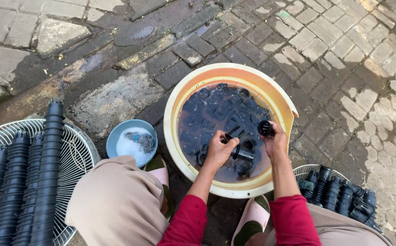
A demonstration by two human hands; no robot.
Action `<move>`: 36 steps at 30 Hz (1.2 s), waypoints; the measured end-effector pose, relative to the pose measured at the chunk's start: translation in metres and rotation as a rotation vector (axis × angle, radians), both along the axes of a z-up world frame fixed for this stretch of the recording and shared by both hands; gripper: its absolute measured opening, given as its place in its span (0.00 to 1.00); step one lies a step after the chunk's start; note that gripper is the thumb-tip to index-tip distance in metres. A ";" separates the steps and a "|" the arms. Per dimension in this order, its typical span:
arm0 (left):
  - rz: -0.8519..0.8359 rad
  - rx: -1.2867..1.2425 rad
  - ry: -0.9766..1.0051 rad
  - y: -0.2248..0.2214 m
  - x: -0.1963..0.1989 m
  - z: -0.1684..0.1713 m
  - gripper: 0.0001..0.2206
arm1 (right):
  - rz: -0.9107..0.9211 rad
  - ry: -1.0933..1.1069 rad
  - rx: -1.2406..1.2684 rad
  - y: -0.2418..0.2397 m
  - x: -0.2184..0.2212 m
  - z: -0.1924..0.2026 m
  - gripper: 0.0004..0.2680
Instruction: Washing and rinsing black plastic components or small plant pots in a tub of water.
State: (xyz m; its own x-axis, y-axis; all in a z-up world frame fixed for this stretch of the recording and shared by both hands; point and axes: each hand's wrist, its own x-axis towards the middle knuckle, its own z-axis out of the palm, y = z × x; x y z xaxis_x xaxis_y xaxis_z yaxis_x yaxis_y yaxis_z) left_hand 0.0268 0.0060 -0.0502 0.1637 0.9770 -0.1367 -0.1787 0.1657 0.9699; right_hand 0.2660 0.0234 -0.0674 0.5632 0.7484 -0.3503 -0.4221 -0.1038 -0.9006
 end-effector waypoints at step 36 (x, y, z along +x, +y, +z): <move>0.069 -0.810 -0.335 0.016 -0.022 -0.042 0.09 | 0.315 0.025 0.105 -0.031 -0.060 0.065 0.17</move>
State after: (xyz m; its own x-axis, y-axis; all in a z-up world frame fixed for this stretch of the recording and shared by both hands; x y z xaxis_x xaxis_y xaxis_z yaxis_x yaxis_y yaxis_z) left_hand 0.0047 0.0219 -0.0924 0.2633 0.6095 -0.7478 -0.4678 0.7586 0.4536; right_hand 0.2056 -0.0080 -0.0024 0.2904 0.9171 -0.2732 -0.4061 -0.1404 -0.9030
